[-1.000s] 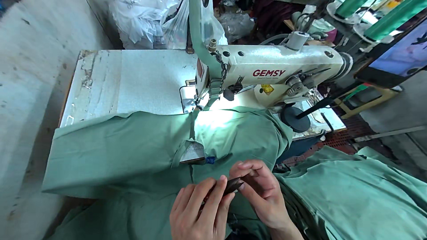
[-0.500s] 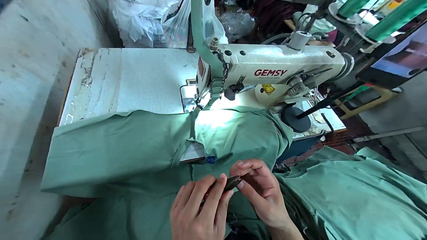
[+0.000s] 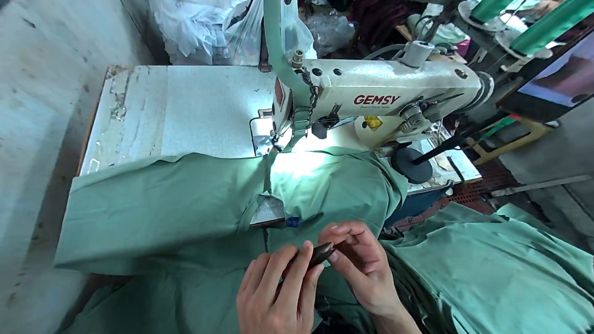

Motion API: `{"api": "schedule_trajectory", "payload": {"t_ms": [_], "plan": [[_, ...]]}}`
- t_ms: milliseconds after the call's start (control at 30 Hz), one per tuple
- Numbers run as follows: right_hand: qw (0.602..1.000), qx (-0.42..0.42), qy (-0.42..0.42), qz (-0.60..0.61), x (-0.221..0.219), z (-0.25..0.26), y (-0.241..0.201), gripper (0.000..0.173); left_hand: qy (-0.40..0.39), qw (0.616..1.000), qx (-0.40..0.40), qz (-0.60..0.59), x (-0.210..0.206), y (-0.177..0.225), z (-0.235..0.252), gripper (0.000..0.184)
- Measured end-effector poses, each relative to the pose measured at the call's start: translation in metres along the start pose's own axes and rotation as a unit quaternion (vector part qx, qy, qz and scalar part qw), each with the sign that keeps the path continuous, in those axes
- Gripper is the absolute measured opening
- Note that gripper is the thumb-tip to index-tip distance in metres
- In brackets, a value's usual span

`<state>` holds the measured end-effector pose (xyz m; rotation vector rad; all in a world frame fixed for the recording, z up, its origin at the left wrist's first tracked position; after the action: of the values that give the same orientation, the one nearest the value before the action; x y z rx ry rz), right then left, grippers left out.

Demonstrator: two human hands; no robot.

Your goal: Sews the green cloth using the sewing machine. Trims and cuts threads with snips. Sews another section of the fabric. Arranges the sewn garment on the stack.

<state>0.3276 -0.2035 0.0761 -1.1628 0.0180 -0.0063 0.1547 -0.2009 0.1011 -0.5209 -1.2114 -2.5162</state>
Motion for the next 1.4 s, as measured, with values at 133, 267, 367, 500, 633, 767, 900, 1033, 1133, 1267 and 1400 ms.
{"api": "schedule_trajectory", "payload": {"t_ms": [133, 267, 367, 500, 633, 767, 900, 1033, 1133, 1267, 1400], "plan": [[1.000, 0.002, -0.001, 0.004, 0.000, 0.000, 0.000, 0.032, -0.001, 1.000, 0.000, 0.003, 0.000, 0.001, 0.000, 0.027], [1.000, 0.000, 0.001, 0.006, 0.000, -0.001, 0.000, 0.032, -0.005, 1.000, 0.003, 0.006, -0.001, 0.001, 0.000, 0.027], [1.000, -0.009, 0.002, 0.012, 0.000, -0.001, 0.000, 0.031, -0.011, 1.000, 0.006, 0.007, -0.001, 0.001, 0.001, 0.026], [1.000, -0.015, 0.002, 0.018, 0.000, -0.001, 0.001, 0.032, -0.018, 1.000, 0.008, 0.006, -0.001, 0.000, 0.001, 0.026], [0.999, -0.018, 0.000, 0.029, 0.000, -0.002, 0.002, 0.031, -0.016, 1.000, 0.006, -0.002, -0.002, 0.000, 0.001, 0.020], [1.000, -0.020, 0.006, 0.017, 0.000, -0.001, 0.004, 0.032, -0.010, 1.000, 0.006, -0.013, -0.004, -0.004, -0.001, 0.021], [1.000, -0.013, 0.015, 0.018, 0.002, -0.001, 0.006, 0.031, 0.003, 0.999, 0.029, -0.027, 0.004, -0.009, -0.003, 0.027], [0.999, -0.004, 0.009, 0.049, 0.003, -0.001, 0.005, 0.031, 0.019, 0.999, 0.040, -0.022, 0.013, -0.014, -0.003, 0.032], [0.999, 0.000, 0.009, 0.046, 0.001, 0.000, 0.003, 0.031, 0.011, 0.999, 0.037, -0.032, 0.013, -0.008, -0.004, 0.032], [1.000, 0.002, 0.004, 0.029, -0.001, 0.000, 0.000, 0.030, -0.002, 0.999, 0.032, -0.027, 0.009, 0.001, -0.005, 0.031], [1.000, -0.005, 0.007, 0.019, -0.001, -0.002, -0.002, 0.030, -0.001, 1.000, 0.017, -0.002, 0.004, 0.005, -0.004, 0.030]]}}
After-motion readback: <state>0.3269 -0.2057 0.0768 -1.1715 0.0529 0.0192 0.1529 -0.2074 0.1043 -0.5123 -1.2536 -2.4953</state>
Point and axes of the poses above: each hand's wrist, its own z-axis towards the middle knuckle, its own x-axis out of the back of the hand, y = z × x, the point moved 5 cm from there along z, towards the middle knuckle, and after that the axes turned 9 degrees about -z, right-handed, at the moved point
